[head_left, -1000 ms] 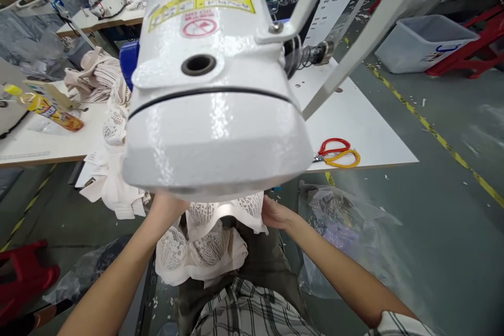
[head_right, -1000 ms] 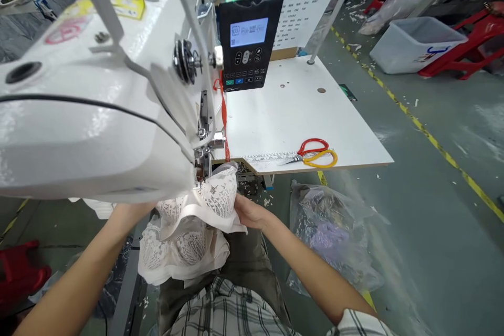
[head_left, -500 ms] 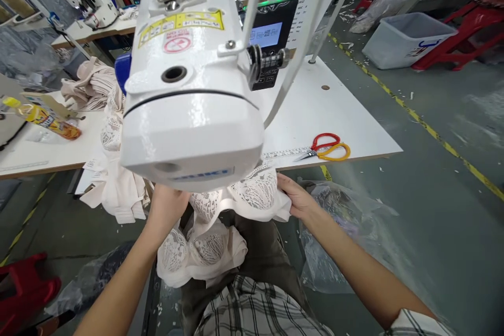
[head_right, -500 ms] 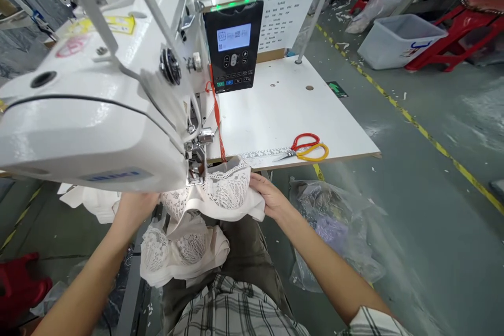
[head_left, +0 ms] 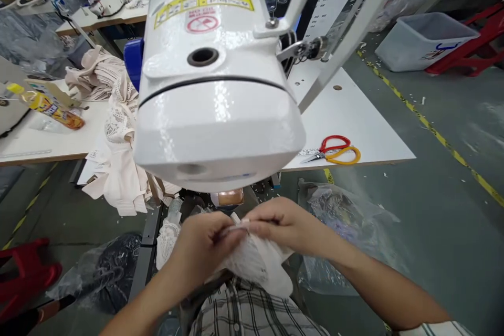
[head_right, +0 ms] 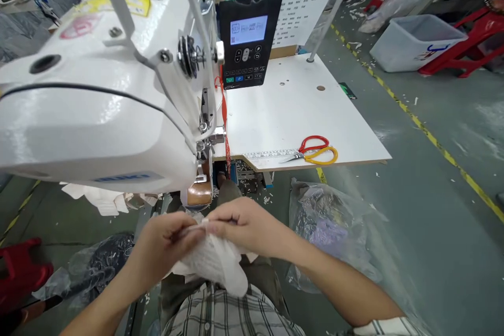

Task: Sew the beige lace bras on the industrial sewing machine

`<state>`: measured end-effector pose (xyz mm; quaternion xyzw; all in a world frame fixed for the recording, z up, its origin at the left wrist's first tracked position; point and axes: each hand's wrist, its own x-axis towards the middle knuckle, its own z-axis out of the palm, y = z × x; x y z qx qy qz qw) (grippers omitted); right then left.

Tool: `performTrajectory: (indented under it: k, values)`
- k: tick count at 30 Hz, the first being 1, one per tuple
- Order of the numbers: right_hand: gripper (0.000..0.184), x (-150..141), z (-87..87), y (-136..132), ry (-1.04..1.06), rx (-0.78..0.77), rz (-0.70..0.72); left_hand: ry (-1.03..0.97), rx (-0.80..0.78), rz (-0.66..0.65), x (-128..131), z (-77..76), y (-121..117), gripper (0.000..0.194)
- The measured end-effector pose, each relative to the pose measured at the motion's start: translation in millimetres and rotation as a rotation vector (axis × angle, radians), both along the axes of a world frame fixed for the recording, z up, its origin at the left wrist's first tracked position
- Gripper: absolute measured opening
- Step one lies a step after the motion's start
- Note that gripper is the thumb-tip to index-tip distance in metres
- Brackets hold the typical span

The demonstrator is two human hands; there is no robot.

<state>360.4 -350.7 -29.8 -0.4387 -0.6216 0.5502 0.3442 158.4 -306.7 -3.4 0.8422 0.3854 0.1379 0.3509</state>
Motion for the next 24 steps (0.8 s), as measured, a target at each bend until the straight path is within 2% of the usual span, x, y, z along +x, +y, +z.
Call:
performTrajectory:
  k: [2, 4, 6, 11, 16, 20, 24]
  values:
    - [0.033, 0.3, -10.2, 13.6, -0.131, -0.019, -0.160, -0.029, -0.113, 0.195, -5.6, -9.0, 15.2, 0.033]
    - [0.039, 2.2, -20.3, 27.4, -0.205, 0.000, -0.255, -0.045, -0.131, 0.365, -7.7, -17.5, 28.0, 0.046]
    - [0.044, 3.7, -26.1, 38.6, -0.222, 0.018, -0.293, -0.058, -0.106, 0.446, -6.1, -24.8, 38.4, 0.055]
    - [0.054, 5.2, -20.0, 51.6, -0.203, 0.003, -0.317, -0.155, 0.132, 0.323, -5.2, -39.9, 58.3, 0.020]
    - [0.055, 7.2, -18.5, 57.0, -0.154, -0.017, -0.287, -0.065, 0.265, 0.326, -13.0, -49.6, 66.4, 0.025]
    - [0.052, 8.0, -27.9, 57.6, -0.180, -0.014, -0.301, -0.084, 0.227, 0.299, -10.9, -44.6, 64.3, 0.020]
    - [0.048, 9.6, -37.6, 50.7, -0.178, -0.002, -0.315, -0.043, 0.097, 0.376, -12.2, -38.2, 56.5, 0.036]
